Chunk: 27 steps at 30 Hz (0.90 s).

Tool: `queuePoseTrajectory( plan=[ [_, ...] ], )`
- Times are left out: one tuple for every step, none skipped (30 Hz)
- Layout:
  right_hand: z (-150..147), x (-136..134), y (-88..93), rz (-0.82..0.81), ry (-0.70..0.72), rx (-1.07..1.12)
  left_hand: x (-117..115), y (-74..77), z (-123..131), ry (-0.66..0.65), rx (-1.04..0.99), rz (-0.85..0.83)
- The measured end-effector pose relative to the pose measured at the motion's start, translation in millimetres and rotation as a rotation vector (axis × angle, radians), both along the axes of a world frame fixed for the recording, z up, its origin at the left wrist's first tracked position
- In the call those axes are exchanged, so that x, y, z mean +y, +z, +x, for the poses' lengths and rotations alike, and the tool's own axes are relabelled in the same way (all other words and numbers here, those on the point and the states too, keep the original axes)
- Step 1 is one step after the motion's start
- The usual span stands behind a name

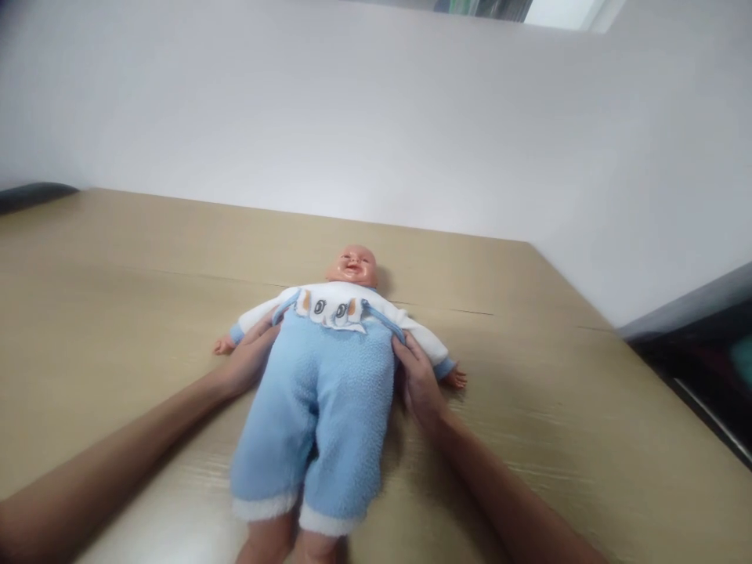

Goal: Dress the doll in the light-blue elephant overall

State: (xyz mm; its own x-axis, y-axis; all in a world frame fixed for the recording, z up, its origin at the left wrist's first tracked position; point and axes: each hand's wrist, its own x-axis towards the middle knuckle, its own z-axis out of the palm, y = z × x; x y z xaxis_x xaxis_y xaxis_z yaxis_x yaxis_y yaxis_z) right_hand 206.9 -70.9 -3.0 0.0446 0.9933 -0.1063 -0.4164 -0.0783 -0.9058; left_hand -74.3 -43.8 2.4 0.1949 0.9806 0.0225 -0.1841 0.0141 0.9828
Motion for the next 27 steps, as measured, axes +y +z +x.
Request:
queuePoseTrajectory(
  plan=[
    [1,1,-1.1,0.008,0.003,-0.010,2,-0.4,-3,-0.028,0.001,0.001],
    [2,2,-2.6,0.014,0.007,-0.018,3,-0.4,-6,-0.056,-0.003,0.001],
    [4,3,-4.5,0.018,0.013,-0.026,4,-0.1,-9,-0.083,-0.005,0.002],
    [6,3,-6.5,0.021,0.015,-0.037,5,0.3,-12,-0.104,0.000,0.008],
    [8,3,-8.6,0.029,0.015,-0.059,5,0.7,-14,-0.117,0.016,0.023],
    [11,3,-10.4,0.044,0.018,-0.099,6,1.2,-17,-0.126,0.046,0.048],
    [13,2,-11.4,0.067,0.025,-0.163,5,1.6,-19,-0.133,0.082,0.078],
    [15,0,-11.4,0.100,0.031,-0.248,5,2.1,-21,-0.142,0.121,0.107],
    [17,-2,-10.0,0.145,0.034,-0.348,5,2.9,-22,-0.152,0.155,0.133],
    [18,-5,-7.3,0.199,0.030,-0.454,4,4.2,-23,-0.156,0.186,0.161],
    [19,-7,-3.5,0.255,0.018,-0.557,4,6.2,-23,-0.154,0.213,0.189],
    [19,-8,1.3,0.309,-0.001,-0.646,4,9.0,-22,-0.147,0.237,0.218],
    [18,-8,6.3,0.353,-0.014,-0.715,5,12.5,-21,-0.142,0.260,0.250],
    [18,-7,11.0,0.383,-0.013,-0.761,6,16.4,-19,-0.141,0.285,0.281],
    [17,-4,14.9,0.395,0.000,-0.781,7,20.4,-17,-0.140,0.309,0.302],
    [16,0,17.5,0.391,0.019,-0.777,8,24.0,-15,-0.140,0.327,0.304],
    [16,5,18.4,0.378,0.040,-0.754,10,26.5,-13,-0.137,0.334,0.288],
    [16,10,17.6,0.361,0.056,-0.721,12,27.7,-11,-0.124,0.335,0.260],
    [16,15,15.3,0.342,0.063,-0.689,13,27.2,-10,-0.100,0.335,0.229],
    [18,19,11.8,0.323,0.061,-0.668,15,25.3,-10,-0.073,0.342,0.206],
    [19,22,7.6,0.308,0.055,-0.667,15,22.1,-10,-0.051,0.364,0.201],
    [21,23,3.4,0.297,0.048,-0.690,16,18.2,-11,-0.039,0.408,0.212],
    [23,22,-0.4,0.292,0.039,-0.738,16,14.3,-13,-0.036,0.468,0.234],
    [25,20,-3.4,0.293,0.027,-0.804,16,10.9,-15,-0.044,0.533,0.259],
    [26,17,-5.3,0.301,0.018,-0.880,16,8.4,-17,-0.059,0.590,0.283],
    [27,14,-6.3,0.316,0.009,-0.952,15,7.2,-19,-0.075,0.633,0.301],
    [28,11,-6.5,0.330,0.001,-1.006,14,7.0,-21,-0.086,0.658,0.311]
  ],
)
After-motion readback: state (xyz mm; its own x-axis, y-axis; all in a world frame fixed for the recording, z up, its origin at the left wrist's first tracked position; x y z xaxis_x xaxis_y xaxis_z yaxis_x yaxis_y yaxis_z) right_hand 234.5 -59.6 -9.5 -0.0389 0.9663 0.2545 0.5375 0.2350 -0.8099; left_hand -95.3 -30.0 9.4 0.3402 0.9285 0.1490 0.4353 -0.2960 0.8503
